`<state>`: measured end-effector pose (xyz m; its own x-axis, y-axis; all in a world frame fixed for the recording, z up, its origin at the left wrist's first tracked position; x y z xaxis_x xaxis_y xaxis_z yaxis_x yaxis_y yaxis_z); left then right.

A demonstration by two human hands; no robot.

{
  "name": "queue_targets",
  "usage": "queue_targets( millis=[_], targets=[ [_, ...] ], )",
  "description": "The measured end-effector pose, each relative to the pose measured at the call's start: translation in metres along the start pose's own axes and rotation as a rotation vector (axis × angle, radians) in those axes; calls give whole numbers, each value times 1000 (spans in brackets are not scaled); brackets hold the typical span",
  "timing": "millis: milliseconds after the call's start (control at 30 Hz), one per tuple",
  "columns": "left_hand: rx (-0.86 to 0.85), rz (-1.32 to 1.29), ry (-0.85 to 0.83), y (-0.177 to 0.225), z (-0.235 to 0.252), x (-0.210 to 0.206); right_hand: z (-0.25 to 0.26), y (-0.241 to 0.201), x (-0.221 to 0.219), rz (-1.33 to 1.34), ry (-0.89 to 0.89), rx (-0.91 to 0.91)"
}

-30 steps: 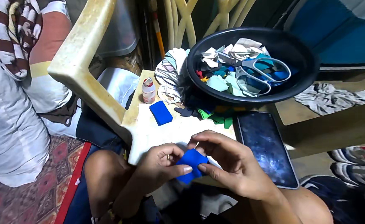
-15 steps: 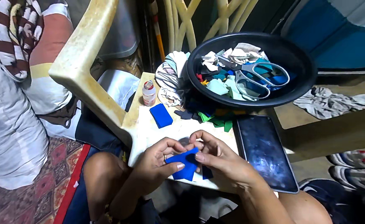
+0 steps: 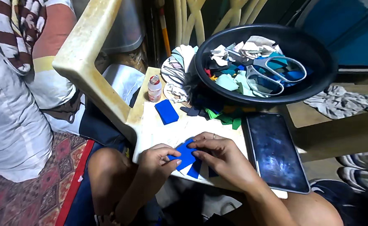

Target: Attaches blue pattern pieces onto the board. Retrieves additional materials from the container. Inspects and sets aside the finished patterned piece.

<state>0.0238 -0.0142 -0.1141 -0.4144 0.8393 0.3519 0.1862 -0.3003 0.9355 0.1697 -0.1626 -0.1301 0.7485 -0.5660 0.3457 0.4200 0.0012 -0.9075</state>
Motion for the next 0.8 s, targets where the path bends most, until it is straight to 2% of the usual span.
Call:
queue_targets(
  millis=[167,800],
  targets=[
    [-76,187,91,-4,-1,-6,2,1,-8,-242,35,85],
    [-134,330,147,-5,0,-9,3,3,-14,-309,61,136]
  ],
)
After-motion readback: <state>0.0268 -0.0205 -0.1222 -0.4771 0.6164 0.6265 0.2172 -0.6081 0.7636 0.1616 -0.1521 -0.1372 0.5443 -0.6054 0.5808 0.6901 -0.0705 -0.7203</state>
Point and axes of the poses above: each hand's wrist, its own z-axis towards the middle knuckle, its own x-axis out of the back of the hand, y = z × x, the point moved 1 cm from there along z, towards the middle knuckle, and after that the axes turned 1 degree about x, right-handed, at the moved point
